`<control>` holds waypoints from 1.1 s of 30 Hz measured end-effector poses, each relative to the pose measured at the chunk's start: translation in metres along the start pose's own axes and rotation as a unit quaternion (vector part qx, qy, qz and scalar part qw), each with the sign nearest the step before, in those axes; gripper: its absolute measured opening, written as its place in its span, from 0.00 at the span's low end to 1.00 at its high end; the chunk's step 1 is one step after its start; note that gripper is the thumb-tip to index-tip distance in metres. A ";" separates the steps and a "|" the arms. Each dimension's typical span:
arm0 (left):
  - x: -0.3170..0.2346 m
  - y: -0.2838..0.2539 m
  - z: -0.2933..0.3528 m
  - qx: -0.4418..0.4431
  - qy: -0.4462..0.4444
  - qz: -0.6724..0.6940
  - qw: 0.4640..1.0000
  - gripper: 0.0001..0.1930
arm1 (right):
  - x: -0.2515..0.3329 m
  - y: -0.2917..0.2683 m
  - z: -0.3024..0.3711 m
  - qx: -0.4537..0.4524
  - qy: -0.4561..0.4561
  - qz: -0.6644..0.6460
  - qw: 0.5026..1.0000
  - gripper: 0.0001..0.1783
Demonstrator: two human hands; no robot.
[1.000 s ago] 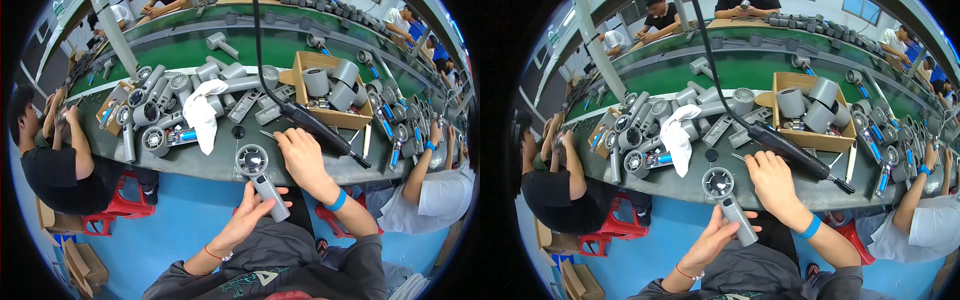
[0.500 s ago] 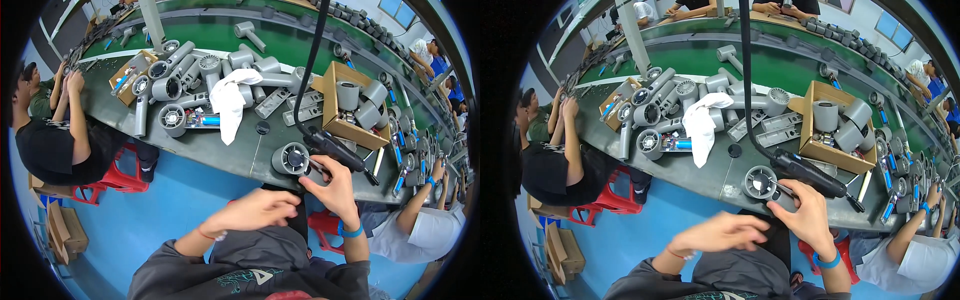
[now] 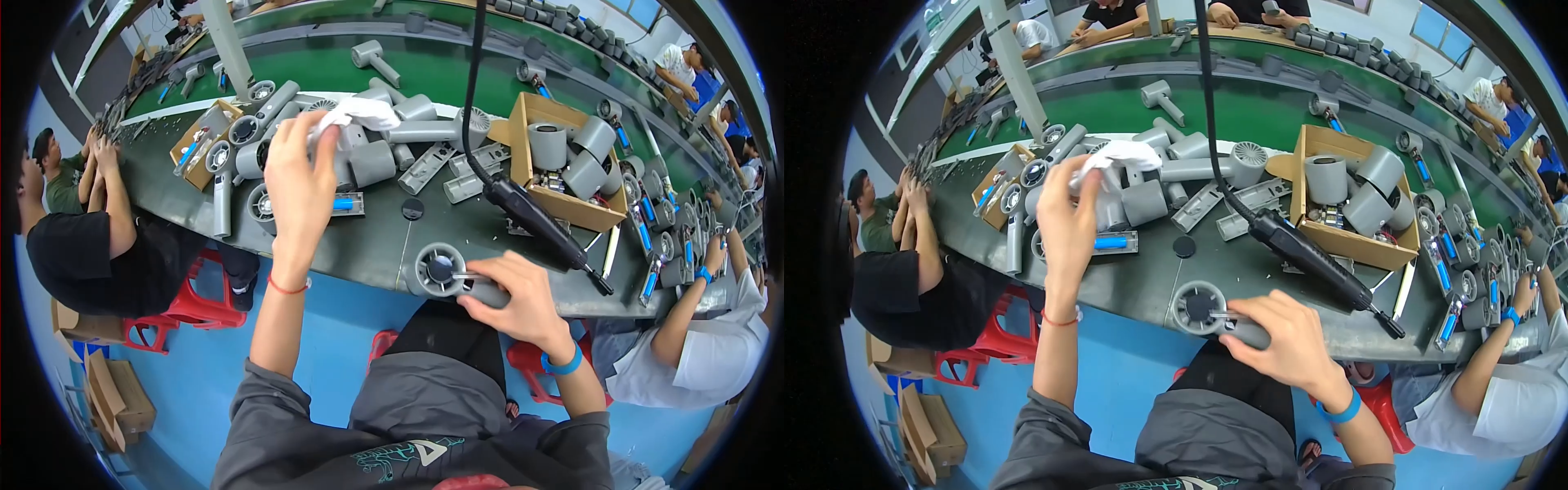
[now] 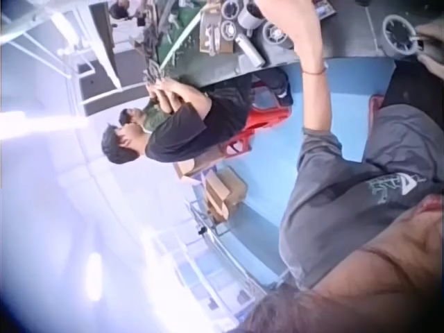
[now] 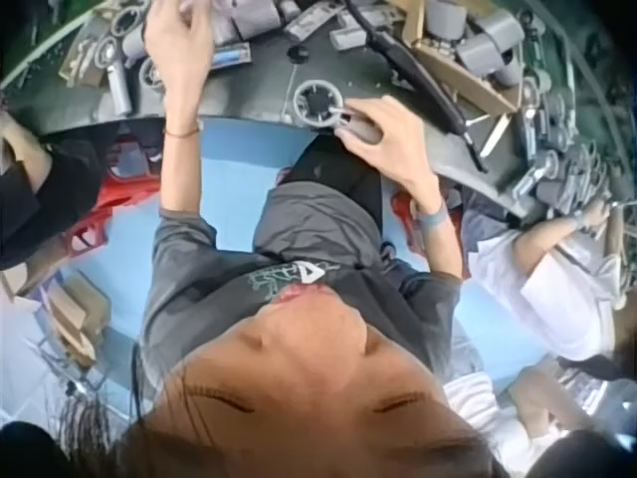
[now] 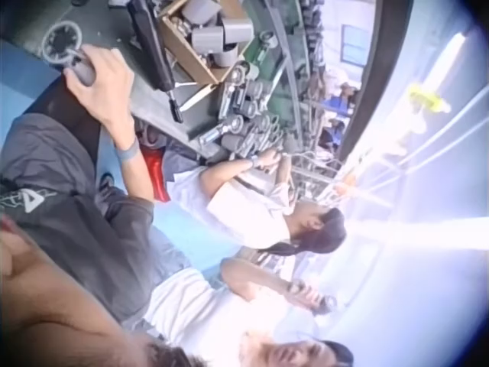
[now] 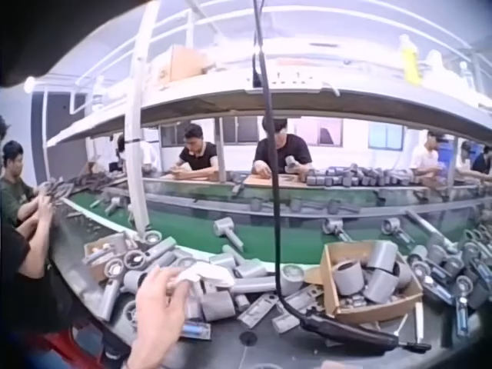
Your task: The person assembles hair dryer components by cleaning parts of the hair dryer housing and internal fan component with a wiping cloth, then securing them together with screws using an electric screwdriver.
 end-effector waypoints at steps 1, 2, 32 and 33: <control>-0.011 -0.007 0.001 0.001 0.004 0.061 0.998 0.08 | -0.004 0.002 -0.003 -0.012 -0.002 0.002 1.000 0.21; -0.025 -0.013 0.003 0.018 -0.022 0.140 0.990 0.08 | -0.006 0.001 -0.008 -0.016 0.004 0.009 1.000 0.22; -0.086 -0.009 0.150 0.424 -0.205 0.257 0.844 0.21 | 0.004 -0.033 -0.023 -0.076 0.141 -0.113 0.981 0.05; -0.084 -0.011 0.146 0.392 -0.172 0.212 0.879 0.22 | 0.006 -0.024 -0.029 -0.081 0.089 -0.060 0.991 0.06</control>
Point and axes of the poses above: each hand's wrist, its own z-axis away from the middle knuckle, its own y-axis out of the palm, x = y × z, the point moved 5 cm from there along -z, towards the middle knuckle, and after that the axes turned 3 degrees about -x, right-handed, at the moved point
